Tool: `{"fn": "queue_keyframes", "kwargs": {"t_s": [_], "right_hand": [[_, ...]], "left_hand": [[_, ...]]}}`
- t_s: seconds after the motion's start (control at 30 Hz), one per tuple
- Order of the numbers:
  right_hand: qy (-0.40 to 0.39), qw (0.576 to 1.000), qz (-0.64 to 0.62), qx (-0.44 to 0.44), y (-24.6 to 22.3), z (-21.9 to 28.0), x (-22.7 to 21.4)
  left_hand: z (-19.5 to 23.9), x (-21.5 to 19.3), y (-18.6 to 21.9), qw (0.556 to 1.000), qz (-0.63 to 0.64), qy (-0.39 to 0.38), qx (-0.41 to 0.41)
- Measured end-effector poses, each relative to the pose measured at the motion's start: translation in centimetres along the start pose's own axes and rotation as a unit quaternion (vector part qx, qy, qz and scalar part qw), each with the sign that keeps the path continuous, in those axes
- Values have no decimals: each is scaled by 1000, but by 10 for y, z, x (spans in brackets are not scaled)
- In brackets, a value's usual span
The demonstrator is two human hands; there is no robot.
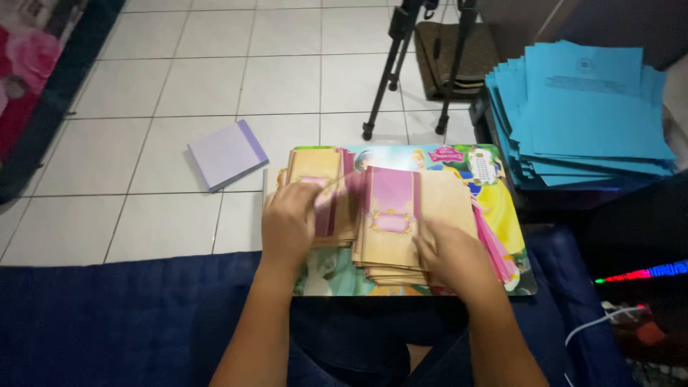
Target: The person sits on a mat and repeatedly picks up small pink and yellow books from a stack, aligns them, and places them back onto the stack. The person handles the books one by one, occasionally adjusting the pile to keep it even.
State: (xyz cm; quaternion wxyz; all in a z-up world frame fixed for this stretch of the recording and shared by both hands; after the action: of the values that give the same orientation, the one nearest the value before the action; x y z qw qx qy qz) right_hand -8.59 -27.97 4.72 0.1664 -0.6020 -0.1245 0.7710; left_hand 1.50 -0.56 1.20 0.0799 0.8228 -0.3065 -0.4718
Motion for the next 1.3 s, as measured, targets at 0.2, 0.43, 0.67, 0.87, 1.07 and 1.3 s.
{"fn": "queue_keyframes", "kwargs": {"t_s": [0.2,0.43,0.67,0.87,1.07,1.3], "right_hand": [[320,901,174,-235,-30,29,-2],[263,889,-324,-188,-14,7,22],[59,624,-777,-60,-22,-7,48],[101,751,-652,-31,-7,-11,8],[209,940,-269,6,22,-9,-27],[179,972,-150,-8,67,-44,19]], "left_hand": [[19,-15,80,973,86,89,196],[22,-6,83,930,329,125,-106],[48,66,68,834,461,-135,-273],[51,86,65,806,501,-146,-279],[54,96,72,940,300,-54,-154],[56,87,112,977,61,41,201]]}}
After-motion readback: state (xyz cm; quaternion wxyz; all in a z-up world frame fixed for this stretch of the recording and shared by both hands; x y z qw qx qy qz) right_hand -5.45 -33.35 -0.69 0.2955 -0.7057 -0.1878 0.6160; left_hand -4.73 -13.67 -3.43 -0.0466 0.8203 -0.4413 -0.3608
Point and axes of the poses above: each hand's wrist, its own z-axis away from the middle knuckle, its own x-axis out of the palm, y = z × x, the point moved 2 cm from there along -z, towards the middle knuckle, and after that the axes turned 9 degrees about -x, right-handed, at the moved point
